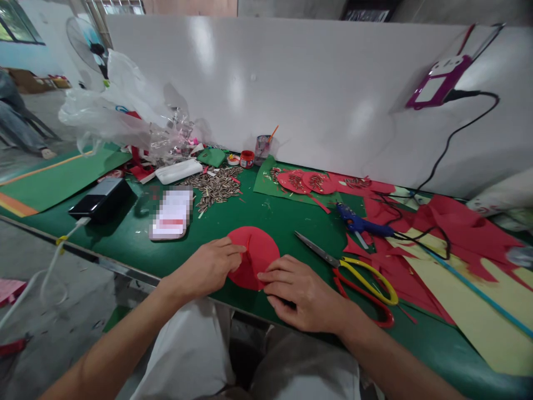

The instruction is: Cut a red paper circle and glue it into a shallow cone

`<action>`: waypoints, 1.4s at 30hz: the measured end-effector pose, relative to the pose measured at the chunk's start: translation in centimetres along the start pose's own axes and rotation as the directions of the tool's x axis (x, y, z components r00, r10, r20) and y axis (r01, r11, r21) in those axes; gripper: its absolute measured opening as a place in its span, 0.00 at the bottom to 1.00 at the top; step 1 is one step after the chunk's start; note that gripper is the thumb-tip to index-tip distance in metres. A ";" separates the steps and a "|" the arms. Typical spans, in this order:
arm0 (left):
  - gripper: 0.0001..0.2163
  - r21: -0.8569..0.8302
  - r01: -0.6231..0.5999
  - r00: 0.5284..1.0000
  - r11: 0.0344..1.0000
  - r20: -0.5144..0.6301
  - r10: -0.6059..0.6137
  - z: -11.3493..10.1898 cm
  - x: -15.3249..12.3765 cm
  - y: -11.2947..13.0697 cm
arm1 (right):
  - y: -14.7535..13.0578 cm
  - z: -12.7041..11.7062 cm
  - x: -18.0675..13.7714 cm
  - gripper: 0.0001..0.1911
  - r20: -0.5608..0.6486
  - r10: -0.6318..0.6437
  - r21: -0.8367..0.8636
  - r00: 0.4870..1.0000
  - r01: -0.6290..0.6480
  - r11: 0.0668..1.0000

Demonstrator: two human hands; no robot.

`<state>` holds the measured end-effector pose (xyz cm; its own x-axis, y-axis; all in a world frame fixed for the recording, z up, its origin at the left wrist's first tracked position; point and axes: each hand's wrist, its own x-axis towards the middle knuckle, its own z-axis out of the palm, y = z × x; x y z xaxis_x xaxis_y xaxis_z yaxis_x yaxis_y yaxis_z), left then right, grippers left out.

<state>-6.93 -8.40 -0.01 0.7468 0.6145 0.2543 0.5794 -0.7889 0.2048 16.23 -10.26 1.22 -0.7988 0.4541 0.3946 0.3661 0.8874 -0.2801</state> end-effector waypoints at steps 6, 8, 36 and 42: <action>0.13 0.013 0.011 0.996 1.000 -0.086 -0.010 -0.8 -0.9 0.4 | 0.1 -0.1 -0.1 0.08 0.040 0.007 -0.002 0.999 -0.007 1.000; 0.14 -0.003 0.030 0.992 1.000 -0.125 -0.030 -1.2 -1.6 0.8 | 0.1 -0.1 -0.1 0.08 0.042 0.013 -0.002 0.999 -0.013 1.000; 0.13 -0.032 0.061 0.989 0.998 -0.133 -0.065 -0.9 -2.6 2.4 | 0.2 -0.5 -0.2 0.19 0.144 0.120 0.053 0.982 -0.129 0.990; 0.12 -0.043 0.074 0.977 0.996 -0.195 -0.081 -0.6 -3.4 3.1 | 0.1 -0.5 -0.3 0.18 0.139 0.137 0.070 0.981 -0.148 0.987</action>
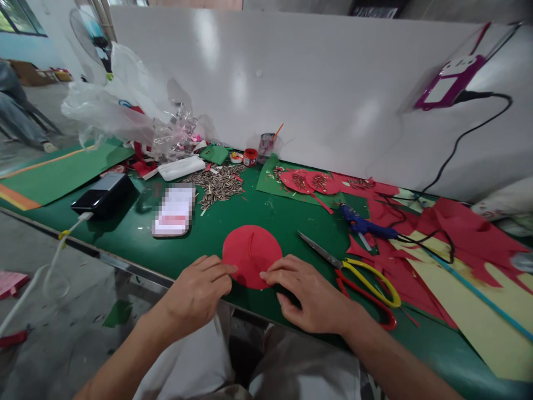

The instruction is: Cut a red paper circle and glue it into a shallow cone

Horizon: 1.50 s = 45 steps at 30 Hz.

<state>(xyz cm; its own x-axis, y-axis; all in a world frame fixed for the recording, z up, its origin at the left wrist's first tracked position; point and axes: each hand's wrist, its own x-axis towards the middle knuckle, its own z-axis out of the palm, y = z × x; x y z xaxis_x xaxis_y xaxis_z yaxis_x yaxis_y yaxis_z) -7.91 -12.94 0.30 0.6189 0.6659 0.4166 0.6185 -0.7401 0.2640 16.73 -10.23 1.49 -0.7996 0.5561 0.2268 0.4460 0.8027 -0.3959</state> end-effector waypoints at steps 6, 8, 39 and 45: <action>0.12 -0.013 0.040 0.998 0.999 -0.046 -0.041 0.3 -1.1 -0.6 | -0.1 0.0 -0.1 0.18 0.000 0.010 0.003 1.000 -0.010 1.000; 0.12 -0.020 0.048 0.998 0.999 -0.050 -0.048 0.4 -1.1 -0.7 | 0.0 0.1 -0.1 0.18 0.000 0.011 0.006 1.000 -0.011 1.000; 0.12 -0.004 0.054 0.998 0.999 -0.029 -0.054 1.3 -0.4 -1.5 | -0.3 0.1 0.2 0.17 -0.034 -0.036 -0.019 0.999 0.035 0.999; 0.12 0.001 0.053 0.999 0.999 -0.013 -0.053 1.4 -0.4 -1.6 | -0.3 0.1 0.2 0.17 -0.027 -0.036 -0.016 0.999 0.035 0.999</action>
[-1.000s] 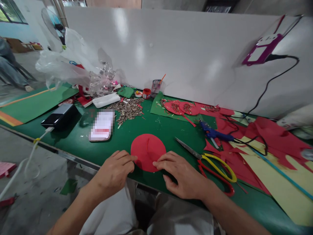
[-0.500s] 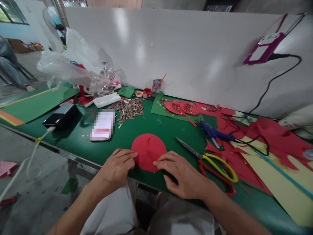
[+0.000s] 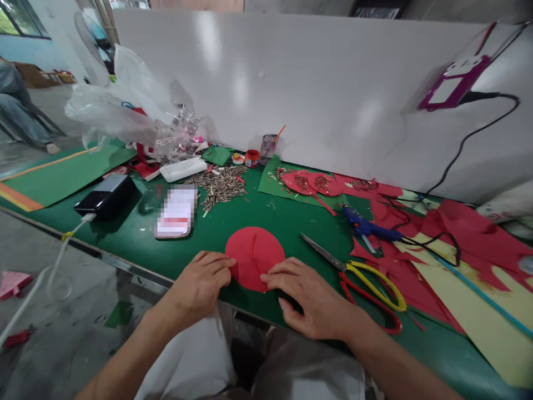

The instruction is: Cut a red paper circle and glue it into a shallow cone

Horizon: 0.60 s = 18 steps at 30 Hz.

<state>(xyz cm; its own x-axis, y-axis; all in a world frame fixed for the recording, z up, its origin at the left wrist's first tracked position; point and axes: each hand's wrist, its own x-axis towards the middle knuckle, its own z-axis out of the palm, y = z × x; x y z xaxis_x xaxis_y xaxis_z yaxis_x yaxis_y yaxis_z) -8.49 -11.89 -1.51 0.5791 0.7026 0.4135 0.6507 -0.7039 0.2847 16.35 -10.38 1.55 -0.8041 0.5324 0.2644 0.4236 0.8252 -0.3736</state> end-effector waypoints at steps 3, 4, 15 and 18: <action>0.11 0.010 -0.006 1.000 1.000 0.004 0.006 0.0 0.2 0.3 | 0.0 0.1 0.0 0.17 0.003 0.007 -0.002 1.000 -0.007 1.000; 0.11 0.014 -0.012 1.000 1.000 0.008 0.011 -0.1 0.3 0.6 | 0.0 0.1 0.0 0.17 0.003 0.009 -0.002 1.000 -0.009 1.000; 0.09 0.085 -0.148 0.977 0.985 0.167 0.133 1.0 2.3 2.4 | 0.1 0.1 0.0 0.16 0.008 -0.007 -0.001 1.000 0.007 1.000; 0.09 0.086 -0.158 0.969 0.984 0.205 0.138 1.3 2.6 2.4 | 0.1 0.1 0.0 0.16 0.013 -0.008 -0.002 1.000 0.008 1.000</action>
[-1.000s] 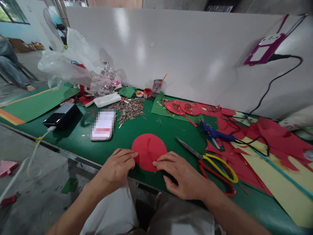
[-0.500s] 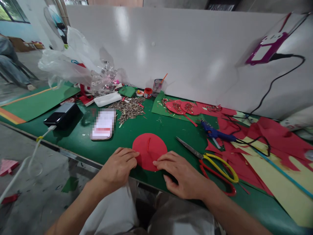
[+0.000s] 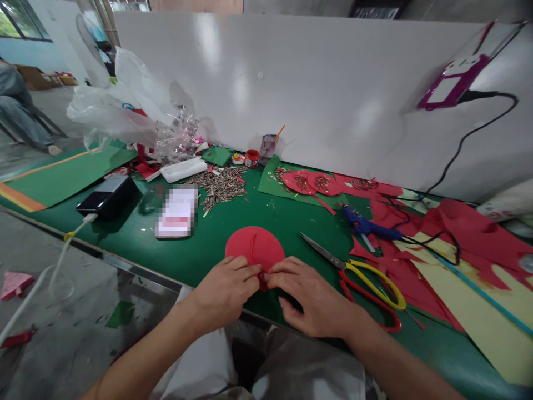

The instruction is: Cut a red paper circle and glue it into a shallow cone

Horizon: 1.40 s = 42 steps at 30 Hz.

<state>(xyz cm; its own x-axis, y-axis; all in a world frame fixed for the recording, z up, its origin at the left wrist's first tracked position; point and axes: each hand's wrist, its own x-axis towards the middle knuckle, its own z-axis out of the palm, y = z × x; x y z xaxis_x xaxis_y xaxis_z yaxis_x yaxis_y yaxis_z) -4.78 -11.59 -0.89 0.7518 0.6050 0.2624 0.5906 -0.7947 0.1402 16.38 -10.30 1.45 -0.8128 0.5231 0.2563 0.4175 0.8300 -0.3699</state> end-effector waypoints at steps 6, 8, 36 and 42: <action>0.09 0.000 0.012 1.000 1.000 0.021 -0.012 0.1 0.1 -0.1 | 0.0 0.1 0.0 0.15 -0.018 -0.009 -0.001 1.000 0.009 1.000; 0.08 -0.003 0.014 1.000 1.000 0.016 -0.014 0.1 0.1 -0.1 | 0.1 0.0 0.0 0.16 -0.021 -0.016 -0.004 1.000 0.016 1.000; 0.10 -0.030 0.084 0.996 0.996 -0.027 -0.085 -1.2 -0.5 -1.5 | 0.1 0.2 -0.1 0.16 -0.016 -0.041 -0.037 0.999 0.041 0.998; 0.07 -0.005 0.023 0.999 1.000 0.046 -0.023 -0.9 0.3 -0.7 | 0.1 0.2 -0.1 0.15 -0.014 -0.040 -0.035 0.999 0.040 0.999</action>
<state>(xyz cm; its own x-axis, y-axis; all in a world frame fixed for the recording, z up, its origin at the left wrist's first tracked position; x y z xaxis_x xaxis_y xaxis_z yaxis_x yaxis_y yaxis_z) -5.23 -10.89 -0.10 0.7508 0.6246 0.2147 0.6062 -0.7807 0.1514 16.45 -10.32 1.25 -0.8231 0.4919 0.2838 0.3989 0.8565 -0.3276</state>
